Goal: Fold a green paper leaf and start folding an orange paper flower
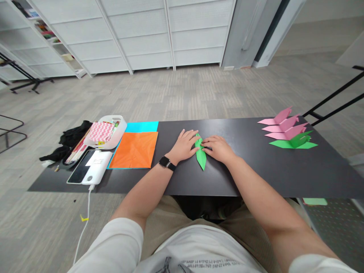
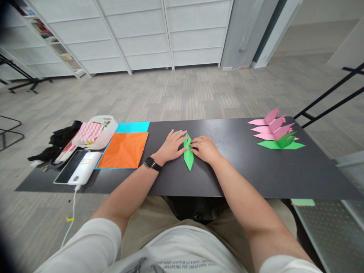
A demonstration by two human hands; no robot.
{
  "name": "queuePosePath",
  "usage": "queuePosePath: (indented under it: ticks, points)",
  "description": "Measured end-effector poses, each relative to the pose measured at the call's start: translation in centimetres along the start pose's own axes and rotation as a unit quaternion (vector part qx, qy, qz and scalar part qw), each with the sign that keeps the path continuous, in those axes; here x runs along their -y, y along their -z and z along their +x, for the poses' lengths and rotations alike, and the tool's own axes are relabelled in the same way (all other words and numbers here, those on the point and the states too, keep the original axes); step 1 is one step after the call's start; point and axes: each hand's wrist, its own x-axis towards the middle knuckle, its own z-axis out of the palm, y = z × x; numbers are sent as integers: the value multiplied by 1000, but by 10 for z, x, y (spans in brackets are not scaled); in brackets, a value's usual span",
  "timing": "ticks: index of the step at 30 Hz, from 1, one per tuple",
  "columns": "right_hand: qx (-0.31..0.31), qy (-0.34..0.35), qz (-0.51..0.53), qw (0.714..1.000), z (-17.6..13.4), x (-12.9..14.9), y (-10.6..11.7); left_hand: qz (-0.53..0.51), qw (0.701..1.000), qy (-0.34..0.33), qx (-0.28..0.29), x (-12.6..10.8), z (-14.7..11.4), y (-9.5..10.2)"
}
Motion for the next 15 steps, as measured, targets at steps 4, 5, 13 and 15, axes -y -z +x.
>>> queuePosePath:
  ticks: [4, 5, 13, 15]
  points:
    - [-1, 3, -1, 1000, 0, -1, -1, -49, 997, -60, 12, -6, -5, 10]
    - [-2, 4, 1, 1000, 0, -1, -1, -62, 995, -70, 22, -8, -8, 13]
    - [0, 11, 39, 999, -7, -1, 6, -113, 990, -80, 38, -10, -17, 21]
    - [3, 16, 49, 999, -8, -3, 7, -124, 988, -87, 30, -8, -17, 20]
